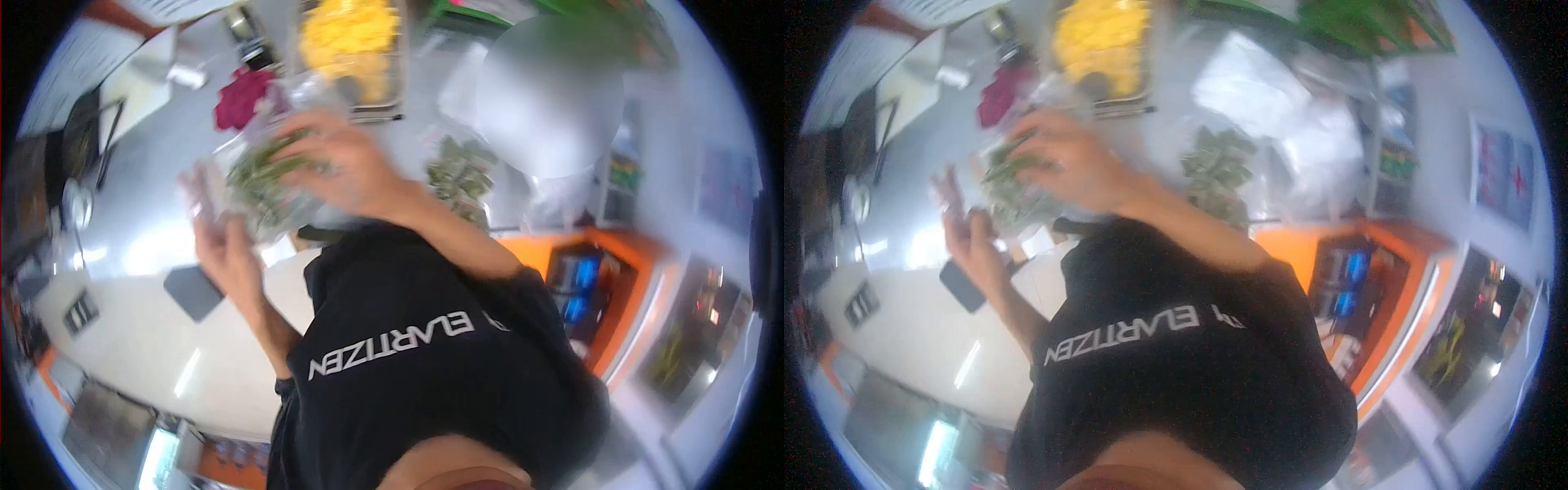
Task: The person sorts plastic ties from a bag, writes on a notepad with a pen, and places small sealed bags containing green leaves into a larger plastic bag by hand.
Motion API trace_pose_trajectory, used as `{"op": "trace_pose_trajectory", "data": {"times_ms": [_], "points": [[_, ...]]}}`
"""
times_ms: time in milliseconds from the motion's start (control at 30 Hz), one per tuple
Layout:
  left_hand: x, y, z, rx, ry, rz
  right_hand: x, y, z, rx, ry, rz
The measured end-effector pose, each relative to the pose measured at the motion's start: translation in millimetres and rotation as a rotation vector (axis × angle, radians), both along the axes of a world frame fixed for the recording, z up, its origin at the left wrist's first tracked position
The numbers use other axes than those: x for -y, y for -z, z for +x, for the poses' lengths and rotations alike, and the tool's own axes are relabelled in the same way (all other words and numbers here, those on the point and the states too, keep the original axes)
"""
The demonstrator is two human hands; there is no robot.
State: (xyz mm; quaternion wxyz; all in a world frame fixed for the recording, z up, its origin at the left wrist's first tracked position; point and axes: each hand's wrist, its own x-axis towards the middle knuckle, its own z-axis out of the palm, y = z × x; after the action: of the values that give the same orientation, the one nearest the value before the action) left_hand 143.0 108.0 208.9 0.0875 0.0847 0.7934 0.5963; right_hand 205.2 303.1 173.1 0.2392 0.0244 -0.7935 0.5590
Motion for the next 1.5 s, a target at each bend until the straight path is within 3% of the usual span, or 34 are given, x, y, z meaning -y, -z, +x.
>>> {"op": "trace_pose_trajectory", "data": {"times_ms": [133,200,267,367,433,533,633,733,933,1033,1200,1267,1367,1433,1467,1500], "points": [[-1,-7,0,-0.035,-0.049,0.035,3,-7,15,-0.022,0.104,-0.02],[3,-1,-3,-0.035,-0.076,0.047,-26,0,45,0.091,0.172,-0.092],[-1,-1,-4,-0.036,-0.076,0.035,-66,28,81,0.427,0.259,-0.169],[-11,-5,-6,-0.025,-0.059,0.035,-124,87,164,0.753,0.496,0.538],[-14,-4,-8,-0.017,-0.045,0.052,-137,113,206,0.818,0.633,0.502],[-19,0,-12,-0.005,-0.009,0.077,-145,154,240,0.652,0.662,0.562],[-19,-1,-12,-0.005,0.021,0.068,-139,135,233,0.907,0.817,0.274],[-19,1,-10,0.007,0.011,0.074,-129,99,198,0.714,0.868,0.116],[-20,0,-8,0.016,0.036,0.081,-113,157,140,0.689,0.587,0.845],[-11,2,-9,0.018,0.006,0.115,-114,163,132,0.832,0.457,0.724],[-3,-3,-6,0.022,-0.051,0.075,-108,145,127,0.611,0.553,0.414],[-3,-6,-3,0.037,-0.061,0.076,-98,111,108,0.432,0.564,0.303],[-6,-7,-5,0.019,-0.039,0.075,-56,22,74,0.142,0.491,-0.107],[-10,-11,-2,0.019,-0.009,0.052,-28,-7,49,-0.165,0.324,-0.055],[-10,-12,-2,0.015,0.004,0.049,-19,-22,39,-0.194,0.18,-0.015],[-10,-10,-2,0.007,0.025,0.073,1,-20,25,-0.195,0.104,-0.153]]}}
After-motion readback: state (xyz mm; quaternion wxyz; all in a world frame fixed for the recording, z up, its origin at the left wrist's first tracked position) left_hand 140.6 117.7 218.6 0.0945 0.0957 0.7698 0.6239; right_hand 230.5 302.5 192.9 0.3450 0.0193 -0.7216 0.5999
